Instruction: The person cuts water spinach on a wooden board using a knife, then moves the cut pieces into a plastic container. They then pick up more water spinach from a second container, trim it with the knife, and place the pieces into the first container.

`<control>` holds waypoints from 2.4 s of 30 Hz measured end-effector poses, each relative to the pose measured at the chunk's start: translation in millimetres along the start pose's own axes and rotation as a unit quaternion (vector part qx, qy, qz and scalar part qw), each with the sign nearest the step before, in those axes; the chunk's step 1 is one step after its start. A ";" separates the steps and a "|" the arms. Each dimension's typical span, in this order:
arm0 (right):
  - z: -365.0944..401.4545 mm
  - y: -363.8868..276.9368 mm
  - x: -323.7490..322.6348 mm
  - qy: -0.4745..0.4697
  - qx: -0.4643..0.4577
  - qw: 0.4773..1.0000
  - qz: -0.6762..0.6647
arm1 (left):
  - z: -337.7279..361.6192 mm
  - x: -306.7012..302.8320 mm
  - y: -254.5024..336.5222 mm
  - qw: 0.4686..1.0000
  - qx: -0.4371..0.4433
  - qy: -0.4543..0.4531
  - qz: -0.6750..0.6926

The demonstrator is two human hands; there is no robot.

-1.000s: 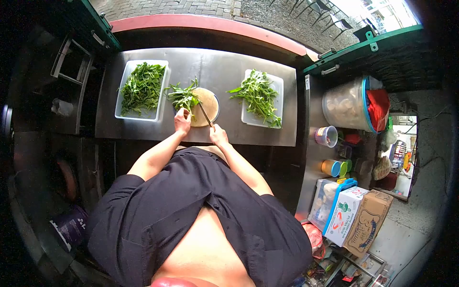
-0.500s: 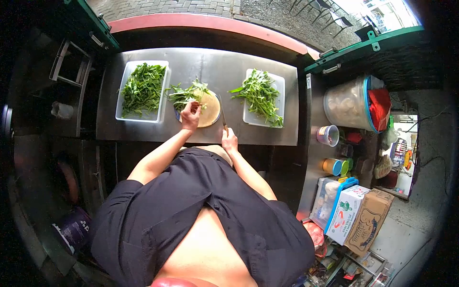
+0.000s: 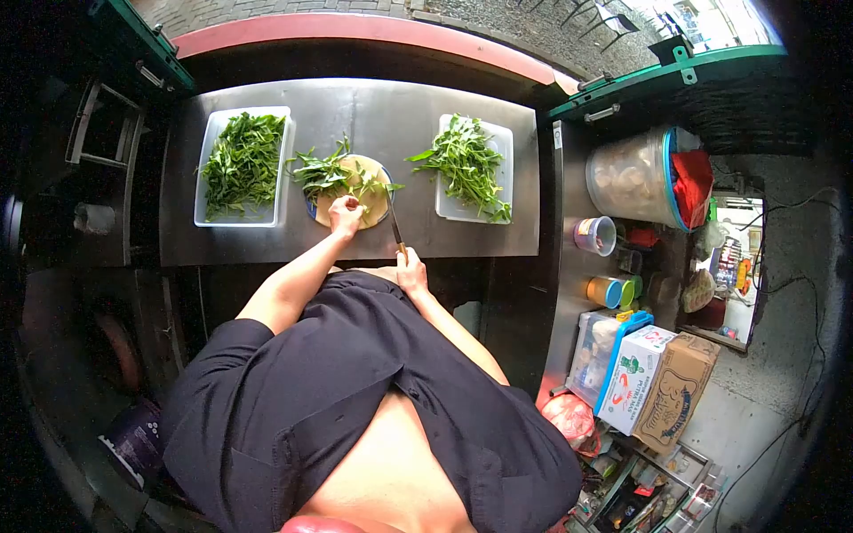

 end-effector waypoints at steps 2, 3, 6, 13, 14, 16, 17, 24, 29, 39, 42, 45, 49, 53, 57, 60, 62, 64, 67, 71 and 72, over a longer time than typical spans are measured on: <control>0.9 -2.5 1.1 -0.004 -0.021 1.000 -0.006 | -4.5 4.7 8.8 0.996 0.031 -0.018 0.081; 0.6 -3.6 -0.6 -0.002 -0.021 1.000 -0.006 | -9.1 8.6 4.2 0.996 0.031 -0.019 0.081; 4.6 -6.1 -4.5 -0.006 -0.011 1.000 0.000 | -12.0 8.5 -17.4 0.999 -0.010 0.009 0.053; 6.6 -8.3 -5.6 -0.046 -0.030 0.998 0.026 | -7.4 -2.2 -24.3 0.995 -0.066 0.011 -0.069; 6.5 -9.7 -4.0 -0.053 -0.036 0.997 0.030 | -6.4 -7.0 -17.3 0.994 -0.073 0.003 -0.081; 5.8 -9.2 -0.5 -0.055 -0.055 0.996 0.045 | -1.4 -11.5 -6.8 0.991 -0.081 -0.002 -0.102; 5.6 -9.0 1.8 -0.068 -0.046 0.995 0.050 | 0.0 -14.2 -2.3 0.988 -0.093 -0.007 -0.127; 8.6 -14.9 12.3 -0.098 -0.039 0.992 0.068 | 7.8 -22.6 2.6 0.987 -0.103 -0.006 -0.126; 6.1 -20.3 14.2 -0.100 -0.048 0.988 0.105 | 10.4 -30.8 11.2 0.982 -0.051 0.002 -0.181; 6.0 -29.0 7.4 -0.113 -0.055 0.983 0.135 | 24.1 -16.6 40.0 0.925 0.175 -0.054 -0.332; 3.0 -37.2 8.4 -0.128 -0.026 0.969 0.211 | 28.1 -16.3 35.0 0.921 0.189 -0.062 -0.336; 5.2 -48.6 7.2 -0.122 -0.034 0.961 0.246 | 37.8 -15.4 33.8 0.912 0.207 -0.078 -0.345; 7.9 -54.0 8.5 -0.124 -0.017 0.957 0.260 | 46.2 -13.4 27.0 0.896 0.261 -0.115 -0.341; 7.2 -41.0 9.7 -0.114 -0.020 0.958 0.263 | 46.7 -9.4 20.3 0.880 0.257 -0.127 -0.378; 3.9 -38.5 12.7 -0.120 0.008 0.952 0.281 | 46.0 -9.3 18.9 0.864 0.262 -0.136 -0.407; 8.8 -38.9 10.3 -0.121 0.019 0.949 0.291 | 47.8 -13.7 21.3 0.853 0.268 -0.137 -0.426; 11.9 -39.9 7.5 -0.112 0.018 0.950 0.290 | 48.7 -15.1 23.6 0.850 0.270 -0.146 -0.429; 14.7 -41.2 4.6 -0.100 0.002 0.949 0.300 | 47.4 -18.3 25.7 0.849 0.275 -0.146 -0.427; 15.9 -41.4 1.3 -0.083 -0.005 0.946 0.315 | 50.5 -19.6 27.1 0.849 0.295 -0.135 -0.417; 14.6 -44.5 -2.5 -0.084 -0.037 0.949 0.302 | 47.6 -18.4 23.5 0.844 0.278 -0.147 -0.435; 14.3 -42.7 -4.0 -0.082 -0.034 0.949 0.302 | 48.9 -15.3 22.1 0.839 0.274 -0.151 -0.445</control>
Point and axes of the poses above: each hand's wrist, its own z-axis away from the middle knuckle, its own x-axis out of the palm, y = z × x, the point moved 9 cm from there along -z, towards the middle knuckle, and after that the axes turned 12 degrees about -y, right-handed, at the moved point
